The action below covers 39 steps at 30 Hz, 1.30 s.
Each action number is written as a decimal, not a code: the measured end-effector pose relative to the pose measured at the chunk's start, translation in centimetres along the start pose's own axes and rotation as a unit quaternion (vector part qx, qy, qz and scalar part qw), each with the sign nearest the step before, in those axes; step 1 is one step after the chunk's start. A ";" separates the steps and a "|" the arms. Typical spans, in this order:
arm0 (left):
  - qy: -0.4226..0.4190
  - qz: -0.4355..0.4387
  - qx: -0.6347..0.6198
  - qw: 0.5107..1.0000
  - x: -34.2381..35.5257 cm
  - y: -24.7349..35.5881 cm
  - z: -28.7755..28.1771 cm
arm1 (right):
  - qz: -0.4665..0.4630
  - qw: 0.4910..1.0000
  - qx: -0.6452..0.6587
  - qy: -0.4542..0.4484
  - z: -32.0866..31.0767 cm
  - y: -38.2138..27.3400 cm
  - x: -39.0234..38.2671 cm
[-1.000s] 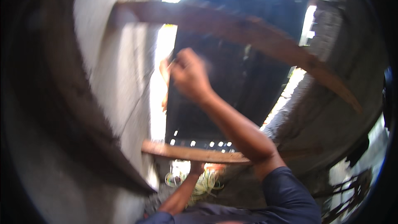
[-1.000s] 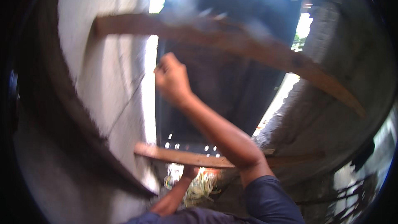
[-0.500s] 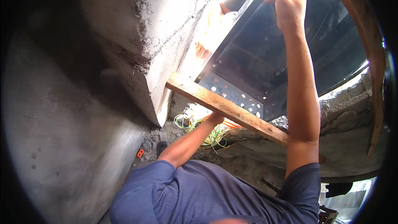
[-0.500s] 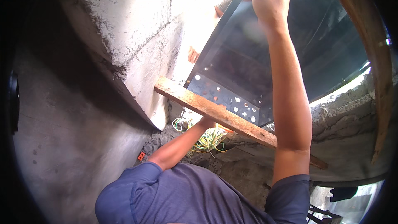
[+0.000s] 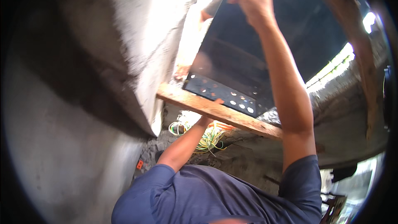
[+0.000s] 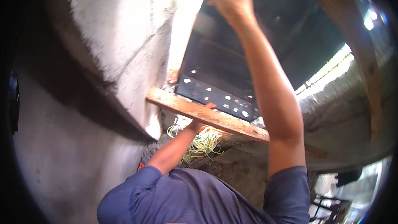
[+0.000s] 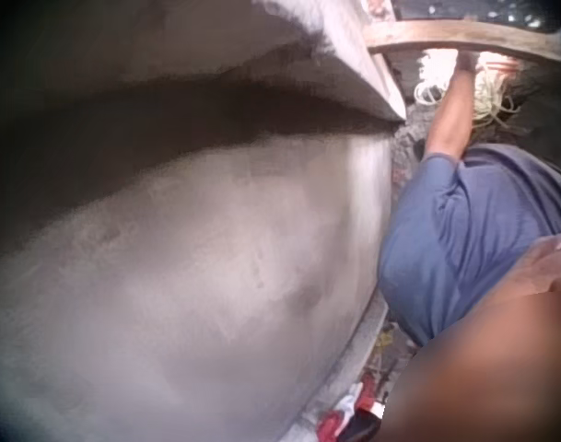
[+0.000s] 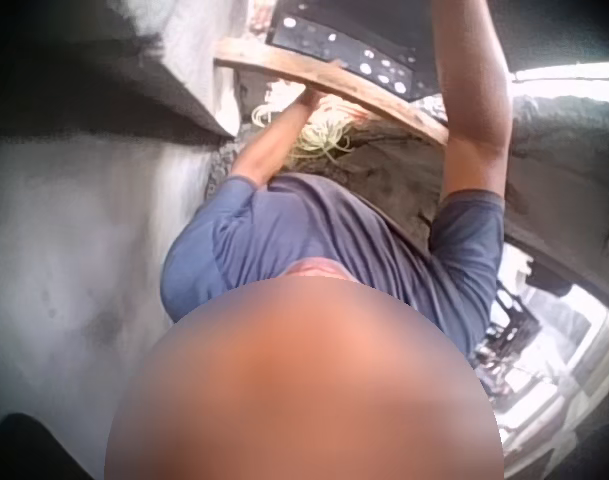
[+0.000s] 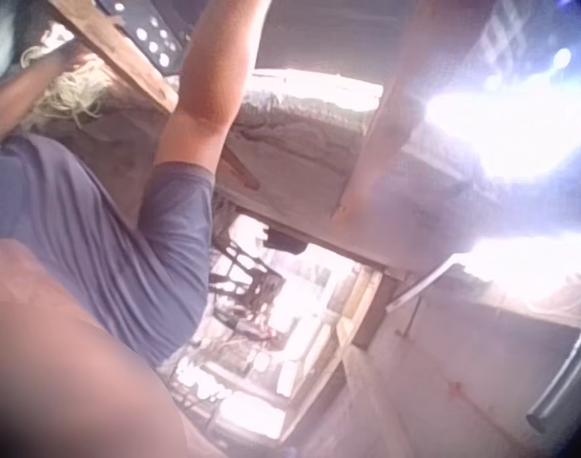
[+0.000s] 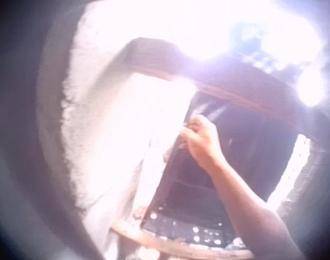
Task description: The person receives a black electrical box from another worker and positions it between two wooden supports in a narrow shaft. They adjust the box's alignment and hold it in place while the other worker assists from above.
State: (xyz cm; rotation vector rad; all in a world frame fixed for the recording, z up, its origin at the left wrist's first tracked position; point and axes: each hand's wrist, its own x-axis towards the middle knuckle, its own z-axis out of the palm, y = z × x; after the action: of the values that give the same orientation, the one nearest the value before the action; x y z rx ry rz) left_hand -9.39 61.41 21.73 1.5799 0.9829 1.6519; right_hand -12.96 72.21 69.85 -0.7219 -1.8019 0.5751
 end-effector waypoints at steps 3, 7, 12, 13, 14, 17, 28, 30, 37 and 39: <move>0.017 -0.041 -0.211 0.977 -0.3 -2.2 0.2 | -0.009 0.998 -0.052 0.027 0.5 0.6 0.4; -0.062 -0.141 -0.301 0.941 -0.7 -5.3 -1.0 | -0.040 0.996 -0.077 0.018 2.0 0.9 0.6; -0.053 0.191 0.307 0.931 -3.3 -3.9 -1.5 | -0.036 0.999 -0.023 -0.016 2.0 0.5 -1.5; -0.069 0.108 0.246 0.961 -3.9 -3.0 -1.5 | -0.020 1.000 -0.002 -0.020 2.1 0.4 -1.9; -0.063 0.043 0.172 0.982 -4.3 -2.0 -1.0 | -0.021 0.999 -0.023 -0.018 2.1 0.4 -2.2; -0.063 -0.131 -0.126 0.981 -4.2 -0.4 -0.4 | -0.001 1.000 -0.019 -0.021 2.3 1.1 -2.6; -0.116 -0.001 0.172 0.978 -5.2 -2.1 0.4 | 0.065 0.995 -0.066 -0.048 1.5 -2.3 -2.4; -0.136 -0.016 0.150 0.979 -5.0 -1.8 0.2 | 0.065 0.994 -0.074 -0.046 1.5 -3.7 -2.6; -0.010 0.194 0.216 0.957 -2.9 -2.8 -1.2 | 0.043 0.997 -0.058 -0.021 2.1 -4.8 -2.0; -0.064 0.111 0.212 0.969 -2.4 -2.7 -1.7 | 0.041 0.998 -0.053 0.007 1.7 -4.7 -1.6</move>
State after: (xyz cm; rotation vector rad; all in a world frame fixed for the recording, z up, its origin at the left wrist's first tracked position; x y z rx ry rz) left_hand -11.03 60.54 18.20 2.1196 1.1815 1.5243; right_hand -15.09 67.72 71.48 -0.8744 -1.8076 0.5299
